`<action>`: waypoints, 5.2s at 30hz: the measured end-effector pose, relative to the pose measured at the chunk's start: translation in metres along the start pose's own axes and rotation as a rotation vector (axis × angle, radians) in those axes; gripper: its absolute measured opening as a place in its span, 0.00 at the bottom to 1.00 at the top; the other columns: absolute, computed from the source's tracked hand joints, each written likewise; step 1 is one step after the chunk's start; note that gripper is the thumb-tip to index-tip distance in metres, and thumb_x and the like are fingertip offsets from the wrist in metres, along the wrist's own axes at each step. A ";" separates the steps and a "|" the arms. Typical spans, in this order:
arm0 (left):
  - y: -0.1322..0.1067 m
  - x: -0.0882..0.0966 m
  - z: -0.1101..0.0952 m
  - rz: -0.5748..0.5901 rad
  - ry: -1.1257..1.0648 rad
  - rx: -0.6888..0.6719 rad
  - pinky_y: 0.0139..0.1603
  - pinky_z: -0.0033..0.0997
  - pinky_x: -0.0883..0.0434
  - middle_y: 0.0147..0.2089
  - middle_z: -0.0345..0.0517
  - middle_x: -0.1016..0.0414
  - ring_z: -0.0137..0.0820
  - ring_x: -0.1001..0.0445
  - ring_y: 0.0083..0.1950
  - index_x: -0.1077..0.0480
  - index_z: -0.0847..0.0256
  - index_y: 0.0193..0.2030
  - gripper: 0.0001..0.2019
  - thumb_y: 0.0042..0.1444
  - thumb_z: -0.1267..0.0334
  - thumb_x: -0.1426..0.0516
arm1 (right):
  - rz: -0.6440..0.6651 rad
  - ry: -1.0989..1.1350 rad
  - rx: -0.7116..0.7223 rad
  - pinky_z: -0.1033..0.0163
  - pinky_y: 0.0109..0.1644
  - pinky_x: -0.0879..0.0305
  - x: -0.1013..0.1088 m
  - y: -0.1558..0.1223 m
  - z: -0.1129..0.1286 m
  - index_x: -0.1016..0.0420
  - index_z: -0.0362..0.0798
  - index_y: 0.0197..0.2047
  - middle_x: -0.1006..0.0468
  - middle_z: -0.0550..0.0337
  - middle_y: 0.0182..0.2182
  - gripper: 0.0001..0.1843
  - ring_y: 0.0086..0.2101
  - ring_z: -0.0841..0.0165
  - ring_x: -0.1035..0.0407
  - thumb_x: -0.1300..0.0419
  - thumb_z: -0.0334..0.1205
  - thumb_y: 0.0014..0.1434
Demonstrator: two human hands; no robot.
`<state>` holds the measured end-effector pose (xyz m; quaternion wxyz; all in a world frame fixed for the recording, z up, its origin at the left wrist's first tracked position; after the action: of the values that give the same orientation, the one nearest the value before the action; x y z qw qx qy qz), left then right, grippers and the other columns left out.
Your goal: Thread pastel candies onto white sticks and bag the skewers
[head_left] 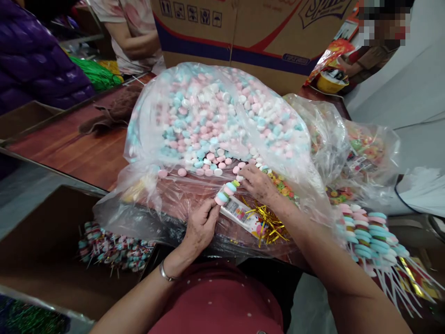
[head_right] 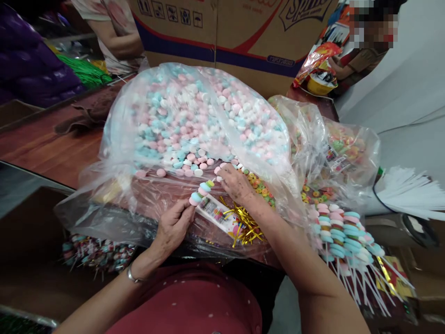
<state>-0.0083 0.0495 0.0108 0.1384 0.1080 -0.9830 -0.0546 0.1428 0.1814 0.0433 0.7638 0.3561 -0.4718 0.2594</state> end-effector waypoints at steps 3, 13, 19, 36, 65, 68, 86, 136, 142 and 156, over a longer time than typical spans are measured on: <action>0.000 0.000 0.000 0.001 -0.004 0.012 0.33 0.25 0.37 0.27 0.37 0.32 0.26 0.35 0.29 0.29 0.61 0.33 0.10 0.62 0.61 0.48 | 0.068 -0.052 -0.046 0.57 0.49 0.35 -0.010 0.000 -0.005 0.28 0.46 0.49 0.25 0.49 0.44 0.14 0.44 0.60 0.30 0.49 0.32 0.62; -0.001 0.001 0.002 0.002 -0.009 0.034 0.36 0.25 0.35 0.30 0.40 0.28 0.27 0.31 0.32 0.29 0.62 0.33 0.10 0.62 0.61 0.48 | 0.220 -0.162 -0.085 0.59 0.50 0.35 -0.015 0.008 0.001 0.26 0.45 0.45 0.22 0.49 0.43 0.10 0.47 0.61 0.31 0.47 0.31 0.63; 0.000 0.001 -0.001 0.002 0.007 0.016 0.37 0.25 0.34 0.30 0.40 0.27 0.27 0.30 0.33 0.28 0.62 0.35 0.10 0.62 0.61 0.48 | 0.155 -0.206 -0.197 0.59 0.45 0.35 -0.016 0.006 0.009 0.30 0.41 0.53 0.22 0.45 0.41 0.17 0.43 0.58 0.30 0.48 0.28 0.61; 0.003 -0.003 -0.005 0.041 0.035 -0.013 0.33 0.25 0.37 0.25 0.37 0.31 0.26 0.34 0.27 0.27 0.61 0.36 0.09 0.61 0.64 0.48 | -0.138 1.294 -0.661 0.68 0.28 0.32 0.014 -0.008 -0.006 0.30 0.48 0.35 0.24 0.67 0.28 0.20 0.27 0.74 0.29 0.28 0.45 0.43; 0.001 -0.005 -0.005 -0.010 0.117 -0.059 0.33 0.26 0.36 0.26 0.39 0.30 0.28 0.33 0.28 0.28 0.60 0.38 0.10 0.62 0.63 0.50 | -0.139 0.659 -0.405 0.53 0.59 0.33 0.002 -0.017 0.009 0.23 0.51 0.55 0.20 0.58 0.51 0.21 0.53 0.61 0.28 0.45 0.49 0.63; 0.001 -0.005 -0.004 -0.002 0.114 -0.049 0.33 0.27 0.36 0.24 0.37 0.33 0.28 0.34 0.27 0.28 0.60 0.38 0.10 0.63 0.63 0.50 | -0.141 0.664 -0.395 0.52 0.57 0.30 -0.003 -0.019 0.013 0.23 0.52 0.56 0.20 0.59 0.50 0.22 0.50 0.61 0.25 0.46 0.51 0.64; 0.003 -0.001 0.000 -0.015 0.034 -0.031 0.33 0.26 0.37 0.25 0.37 0.36 0.27 0.37 0.29 0.30 0.60 0.33 0.10 0.62 0.61 0.49 | -0.066 0.445 -0.190 0.52 0.60 0.33 0.003 -0.023 0.034 0.30 0.48 0.62 0.24 0.52 0.56 0.24 0.55 0.61 0.29 0.50 0.46 0.67; -0.059 -0.084 -0.150 0.595 0.003 -1.076 0.42 0.36 0.25 0.41 0.56 0.22 0.35 0.25 0.41 0.31 0.68 0.47 0.11 0.58 0.75 0.48 | -0.369 -0.649 -0.520 0.55 0.43 0.37 0.131 -0.163 0.063 0.29 0.40 0.53 0.23 0.46 0.35 0.17 0.38 0.58 0.32 0.52 0.38 0.67; -0.054 -0.085 -0.146 0.424 0.122 -1.112 0.42 0.38 0.25 0.38 0.55 0.25 0.35 0.27 0.41 0.30 0.68 0.43 0.09 0.59 0.73 0.50 | -0.325 -0.749 -0.557 0.53 0.43 0.38 0.089 -0.112 0.065 0.27 0.38 0.50 0.23 0.47 0.33 0.16 0.38 0.56 0.35 0.50 0.35 0.65; -0.030 -0.055 -0.129 0.474 0.221 -1.158 0.39 0.33 0.29 0.36 0.51 0.26 0.32 0.32 0.35 0.28 0.66 0.32 0.09 0.59 0.71 0.49 | -0.364 -0.620 -0.500 0.46 0.54 0.37 0.067 -0.062 0.068 0.33 0.41 0.59 0.25 0.41 0.50 0.22 0.50 0.51 0.34 0.48 0.39 0.64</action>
<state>0.0857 0.0229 0.1155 0.2833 -0.1997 -0.7714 -0.5337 0.1799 0.0936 0.1062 0.6821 0.2986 -0.6565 -0.1205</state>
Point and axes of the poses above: each hand's wrist, its own y-axis towards the middle knuckle, its own x-axis out of the back of the hand, z = x × y, the point moved 5 cm from there along y, towards the middle knuckle
